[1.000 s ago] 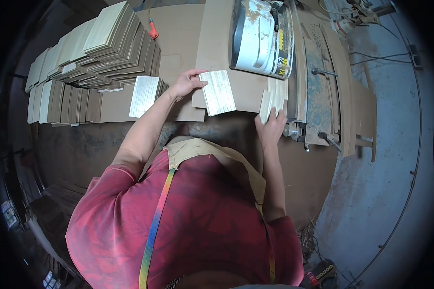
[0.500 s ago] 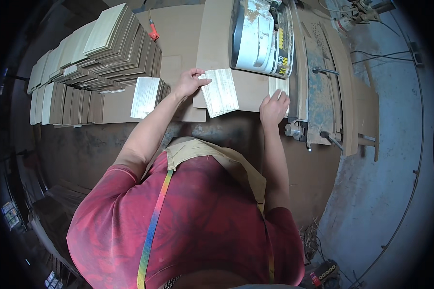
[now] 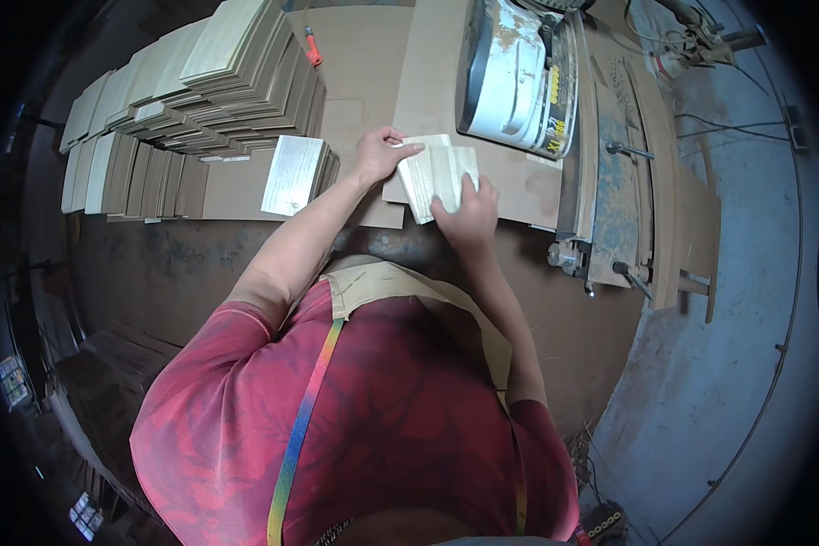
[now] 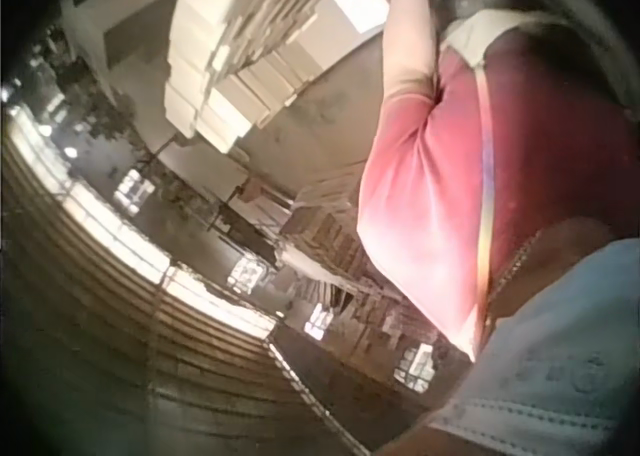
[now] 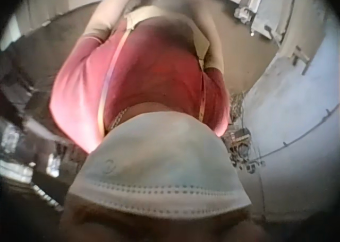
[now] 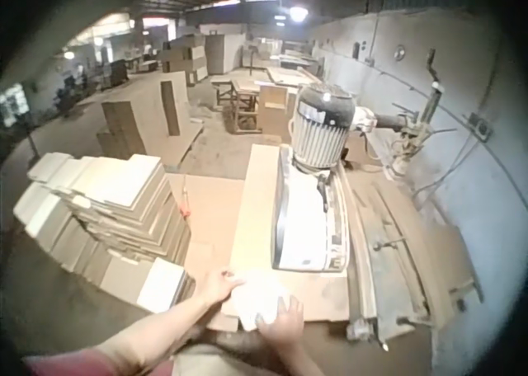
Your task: Sorting wooden blocks and feeding them into a processing machine.
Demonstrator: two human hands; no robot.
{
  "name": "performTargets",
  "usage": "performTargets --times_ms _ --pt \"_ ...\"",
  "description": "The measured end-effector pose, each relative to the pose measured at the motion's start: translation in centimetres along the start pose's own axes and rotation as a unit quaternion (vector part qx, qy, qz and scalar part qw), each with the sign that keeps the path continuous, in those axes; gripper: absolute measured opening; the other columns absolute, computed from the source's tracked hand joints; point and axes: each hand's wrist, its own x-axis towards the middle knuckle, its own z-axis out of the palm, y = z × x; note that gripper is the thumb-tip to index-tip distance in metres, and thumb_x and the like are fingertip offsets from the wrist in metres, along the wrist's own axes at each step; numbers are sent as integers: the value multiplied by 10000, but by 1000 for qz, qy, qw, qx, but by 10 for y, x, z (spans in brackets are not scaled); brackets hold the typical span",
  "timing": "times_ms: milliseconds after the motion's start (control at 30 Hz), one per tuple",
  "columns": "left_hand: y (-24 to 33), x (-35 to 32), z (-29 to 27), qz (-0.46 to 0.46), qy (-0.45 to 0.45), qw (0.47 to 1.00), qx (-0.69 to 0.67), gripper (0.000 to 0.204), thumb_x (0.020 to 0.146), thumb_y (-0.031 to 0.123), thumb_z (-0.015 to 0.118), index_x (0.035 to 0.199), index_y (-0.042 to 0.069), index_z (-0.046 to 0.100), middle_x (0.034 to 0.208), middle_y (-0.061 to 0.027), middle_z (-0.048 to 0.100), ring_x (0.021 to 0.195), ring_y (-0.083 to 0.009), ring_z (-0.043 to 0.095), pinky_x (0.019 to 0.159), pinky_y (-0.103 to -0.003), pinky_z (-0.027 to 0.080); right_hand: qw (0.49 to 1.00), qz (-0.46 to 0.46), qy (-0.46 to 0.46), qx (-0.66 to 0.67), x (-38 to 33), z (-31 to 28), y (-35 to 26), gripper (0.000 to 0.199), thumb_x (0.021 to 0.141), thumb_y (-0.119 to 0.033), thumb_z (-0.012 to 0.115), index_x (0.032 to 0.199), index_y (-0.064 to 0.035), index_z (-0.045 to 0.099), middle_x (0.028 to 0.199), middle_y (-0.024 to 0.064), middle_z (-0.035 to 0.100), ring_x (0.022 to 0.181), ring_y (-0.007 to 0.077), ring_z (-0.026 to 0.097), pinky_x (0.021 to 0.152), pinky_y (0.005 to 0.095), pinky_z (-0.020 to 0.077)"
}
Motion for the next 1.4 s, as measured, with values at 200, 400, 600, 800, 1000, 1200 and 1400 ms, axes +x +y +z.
performTargets --times_ms 200,400,600,800,1000,1200,1400 --pt "14 -15 -26 -45 -80 989 -114 366 858 126 949 1137 -27 767 962 -69 738 790 -136 674 767 -267 598 974 130 5 -185 -28 -53 81 548 859 -290 804 1279 55 737 1281 269 668 1089 456 605 1013 484 538" --pt "15 -9 -20 -42 -49 996 -58 370 860 130 948 1142 -31 770 966 -81 752 799 -145 689 760 -268 600 948 45 83 -303 18 0 127 522 892 -291 789 1281 54 738 1287 269 675 1112 453 600 1029 500 531" --pt "27 -9 -3 -50 2 997 65 374 871 132 939 1163 -30 771 985 -98 768 829 -167 716 781 -269 619 1000 0 11 13 32 30 44 529 931 -341 801 1268 61 729 1314 300 648 1173 460 578 1021 511 529" --pt "29 -13 -4 -61 -17 998 25 384 892 136 923 1200 -30 765 1006 -107 776 843 -178 740 771 -272 642 999 -23 -25 13 13 10 -14 608 877 -373 845 1303 43 722 1358 303 627 1134 460 594 965 518 556" --pt "26 -23 -23 -70 -94 977 -179 410 941 90 868 1293 -52 713 991 -101 765 793 -171 737 689 -260 642 995 47 10 -89 -29 -50 63 604 848 -314 830 1319 46 712 1381 321 602 1140 465 583 1022 532 526" --pt "11 -15 -27 -75 -104 971 -204 374 979 48 818 1299 -77 669 938 -94 732 677 -152 694 587 -239 613 962 64 86 -252 1 -8 133 554 889 -287 793 1328 44 726 1377 314 615 1181 475 575 1051 544 518" --pt "16 -6 -14 -95 -35 990 -101 304 981 66 827 1210 -70 681 907 -98 715 621 -136 663 535 -232 588 996 27 58 -66 43 28 72 535 908 -297 784 1327 32 726 1339 302 634 1135 453 578 1025 544 523"
